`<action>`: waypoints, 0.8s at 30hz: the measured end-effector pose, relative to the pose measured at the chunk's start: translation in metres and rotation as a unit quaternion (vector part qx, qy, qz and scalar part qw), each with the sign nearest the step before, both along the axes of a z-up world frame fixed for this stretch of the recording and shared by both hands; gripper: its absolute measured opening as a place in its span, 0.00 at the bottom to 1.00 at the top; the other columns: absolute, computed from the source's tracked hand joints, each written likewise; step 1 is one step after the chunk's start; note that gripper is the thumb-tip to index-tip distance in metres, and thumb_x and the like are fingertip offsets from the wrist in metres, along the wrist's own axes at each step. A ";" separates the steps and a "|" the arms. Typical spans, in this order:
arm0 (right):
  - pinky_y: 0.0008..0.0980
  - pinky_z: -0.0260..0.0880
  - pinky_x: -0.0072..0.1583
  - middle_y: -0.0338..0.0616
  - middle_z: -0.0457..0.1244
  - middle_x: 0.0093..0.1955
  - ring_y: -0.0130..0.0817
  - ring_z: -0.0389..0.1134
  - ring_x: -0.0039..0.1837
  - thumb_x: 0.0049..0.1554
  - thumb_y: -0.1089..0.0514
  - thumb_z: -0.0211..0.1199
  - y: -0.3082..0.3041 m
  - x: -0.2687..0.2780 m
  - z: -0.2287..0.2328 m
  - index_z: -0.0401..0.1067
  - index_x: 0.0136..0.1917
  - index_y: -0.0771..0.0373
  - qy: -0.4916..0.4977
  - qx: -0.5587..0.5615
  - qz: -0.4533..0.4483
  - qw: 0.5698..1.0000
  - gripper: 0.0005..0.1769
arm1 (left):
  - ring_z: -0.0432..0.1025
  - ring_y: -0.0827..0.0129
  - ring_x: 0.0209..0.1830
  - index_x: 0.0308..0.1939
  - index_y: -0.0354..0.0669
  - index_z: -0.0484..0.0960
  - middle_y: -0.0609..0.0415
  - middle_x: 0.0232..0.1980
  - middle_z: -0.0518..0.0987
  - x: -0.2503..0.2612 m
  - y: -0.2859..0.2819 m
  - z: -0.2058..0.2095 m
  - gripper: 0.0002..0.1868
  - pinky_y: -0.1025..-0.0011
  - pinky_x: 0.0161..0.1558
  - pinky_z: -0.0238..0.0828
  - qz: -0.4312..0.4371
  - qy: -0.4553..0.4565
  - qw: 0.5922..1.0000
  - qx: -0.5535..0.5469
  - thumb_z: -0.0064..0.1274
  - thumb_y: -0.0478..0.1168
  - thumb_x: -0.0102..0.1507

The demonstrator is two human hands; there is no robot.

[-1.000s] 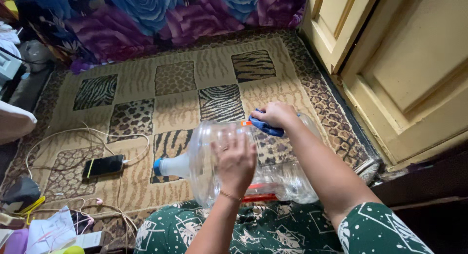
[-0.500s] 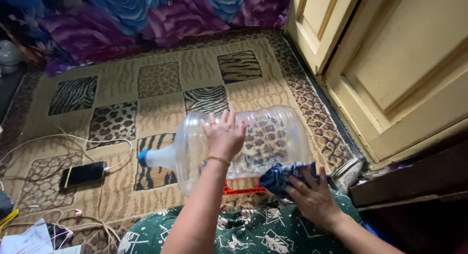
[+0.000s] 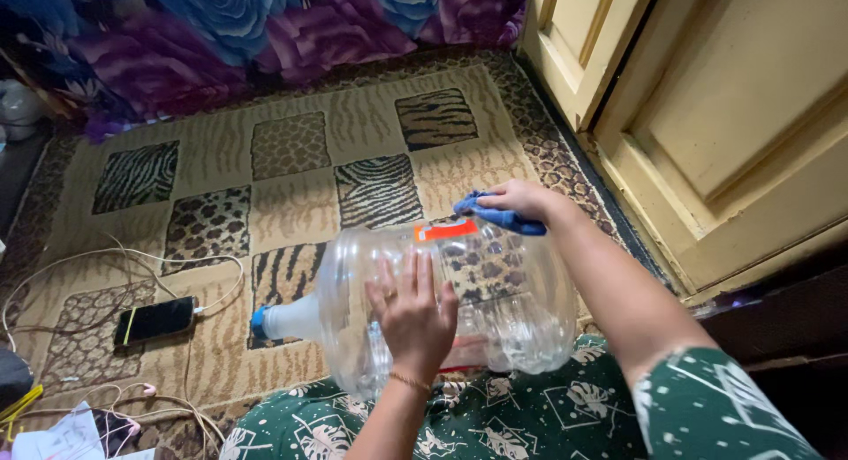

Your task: The person wipes the exterior of a large plastic water bottle with a blue cloth. They rotate the bottle to clean different sides and the cap area while sitting on the floor.

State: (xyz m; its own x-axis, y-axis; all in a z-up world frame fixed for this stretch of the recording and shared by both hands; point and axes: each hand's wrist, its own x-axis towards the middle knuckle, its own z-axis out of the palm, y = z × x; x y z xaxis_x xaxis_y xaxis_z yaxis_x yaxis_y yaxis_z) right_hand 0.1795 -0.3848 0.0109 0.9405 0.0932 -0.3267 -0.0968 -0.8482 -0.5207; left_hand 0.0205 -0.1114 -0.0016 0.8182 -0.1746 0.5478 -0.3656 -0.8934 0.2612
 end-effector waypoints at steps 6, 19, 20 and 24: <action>0.41 0.70 0.63 0.51 0.72 0.59 0.49 0.72 0.60 0.58 0.36 0.58 -0.004 -0.007 -0.015 0.77 0.63 0.51 -0.026 -0.019 -0.019 0.999 0.27 | 0.53 0.41 0.77 0.67 0.41 0.75 0.48 0.73 0.69 -0.008 -0.001 -0.003 0.32 0.33 0.73 0.36 0.014 0.006 1.000 -0.007 0.44 0.55 0.64; 0.64 0.47 0.74 0.45 0.61 0.63 0.53 0.53 0.75 0.48 0.54 0.68 0.046 -0.263 -0.058 0.74 0.55 0.52 -0.478 -0.173 0.111 0.854 0.19 | 0.56 0.36 0.75 0.69 0.45 0.73 0.52 0.73 0.70 0.079 -0.019 -0.002 0.31 0.32 0.73 0.36 -0.024 0.031 0.998 0.042 0.38 0.58 0.69; 0.62 0.48 0.74 0.46 0.61 0.64 0.53 0.53 0.75 0.50 0.54 0.67 0.048 -0.260 -0.059 0.74 0.56 0.52 -0.487 -0.172 0.094 0.851 0.20 | 0.56 0.37 0.75 0.69 0.45 0.73 0.51 0.73 0.70 0.074 -0.018 -0.006 0.31 0.33 0.73 0.35 -0.028 0.022 0.999 0.038 0.38 0.58 0.69; 0.63 0.49 0.76 0.51 0.59 0.69 0.56 0.52 0.77 0.51 0.53 0.60 0.042 -0.209 -0.042 0.71 0.62 0.62 -0.482 -0.172 0.017 0.859 0.26 | 0.51 0.39 0.78 0.72 0.47 0.69 0.52 0.75 0.68 0.037 -0.011 -0.029 0.32 0.35 0.74 0.32 -0.051 -0.041 0.998 0.019 0.40 0.58 0.68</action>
